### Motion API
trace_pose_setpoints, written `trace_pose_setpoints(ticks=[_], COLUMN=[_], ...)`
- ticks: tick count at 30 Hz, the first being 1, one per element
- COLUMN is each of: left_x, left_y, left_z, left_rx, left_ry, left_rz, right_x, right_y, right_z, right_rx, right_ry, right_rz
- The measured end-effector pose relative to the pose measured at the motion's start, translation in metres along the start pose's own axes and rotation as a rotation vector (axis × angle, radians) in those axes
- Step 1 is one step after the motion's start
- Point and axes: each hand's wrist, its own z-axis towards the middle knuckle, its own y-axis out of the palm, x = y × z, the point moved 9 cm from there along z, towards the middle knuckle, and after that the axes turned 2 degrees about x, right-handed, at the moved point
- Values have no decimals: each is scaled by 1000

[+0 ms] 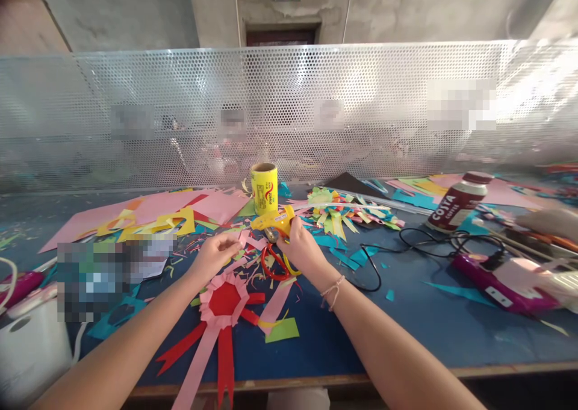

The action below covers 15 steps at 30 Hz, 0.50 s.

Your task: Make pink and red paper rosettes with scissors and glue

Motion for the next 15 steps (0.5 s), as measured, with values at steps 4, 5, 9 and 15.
trace_pose_setpoints(ticks=[4,5,9,15], left_x=[0,0,0,0], left_y=[0,0,-1,-1], left_z=[-1,-1,-1,-1], left_rx=[5,9,10,-2], left_ry=[0,-4,-15,-5], left_rz=[-18,-23,-32,-26], right_x=[4,4,4,4], right_y=[2,2,3,3], right_z=[0,0,-1,0], right_rx=[-16,-18,-24,-60], right_ry=[25,24,-3,1], right_rz=[10,12,15,27])
